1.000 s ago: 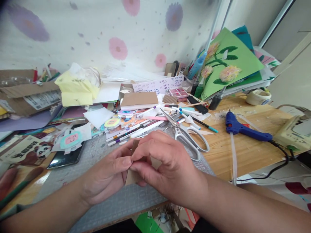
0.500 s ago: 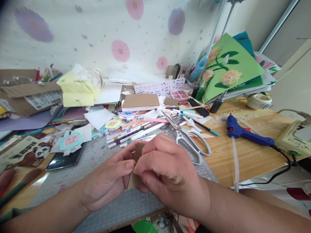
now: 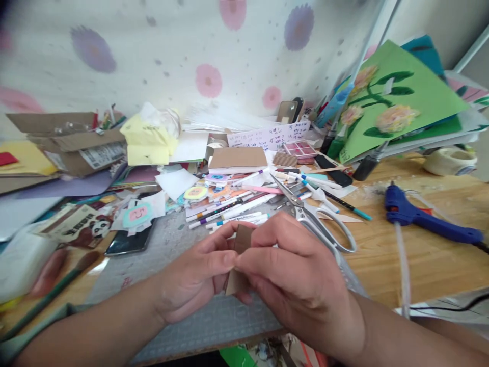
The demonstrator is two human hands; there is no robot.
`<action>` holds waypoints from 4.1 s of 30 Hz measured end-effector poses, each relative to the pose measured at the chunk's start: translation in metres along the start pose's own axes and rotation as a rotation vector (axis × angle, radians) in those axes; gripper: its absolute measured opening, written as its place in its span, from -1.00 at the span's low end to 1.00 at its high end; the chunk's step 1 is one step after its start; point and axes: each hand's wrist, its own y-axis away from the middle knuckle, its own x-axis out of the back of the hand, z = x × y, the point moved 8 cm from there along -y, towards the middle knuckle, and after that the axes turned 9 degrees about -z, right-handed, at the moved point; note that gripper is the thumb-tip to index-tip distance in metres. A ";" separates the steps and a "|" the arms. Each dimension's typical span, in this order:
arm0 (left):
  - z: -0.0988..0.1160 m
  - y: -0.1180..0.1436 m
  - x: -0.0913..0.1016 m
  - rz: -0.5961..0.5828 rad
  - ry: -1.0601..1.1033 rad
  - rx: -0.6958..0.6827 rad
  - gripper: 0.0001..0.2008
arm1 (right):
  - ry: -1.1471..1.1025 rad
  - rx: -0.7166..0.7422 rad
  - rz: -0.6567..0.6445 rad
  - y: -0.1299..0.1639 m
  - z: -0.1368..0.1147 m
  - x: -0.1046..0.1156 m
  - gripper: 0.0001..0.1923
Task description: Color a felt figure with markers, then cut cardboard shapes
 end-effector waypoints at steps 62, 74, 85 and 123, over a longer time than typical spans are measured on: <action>-0.001 0.001 0.003 0.044 -0.125 0.071 -0.69 | -0.077 0.009 -0.085 -0.010 0.005 -0.003 -0.79; -0.003 0.003 0.003 0.048 -0.147 0.109 -0.68 | -0.095 0.033 -0.131 -0.008 0.004 -0.009 -0.79; -0.007 0.002 0.002 0.032 -0.132 0.135 -0.68 | -0.035 0.032 -0.068 -0.007 0.003 -0.005 -0.77; -0.015 0.003 -0.006 -0.031 -0.077 0.175 -0.69 | -0.063 0.036 -0.062 -0.002 -0.002 -0.006 -0.82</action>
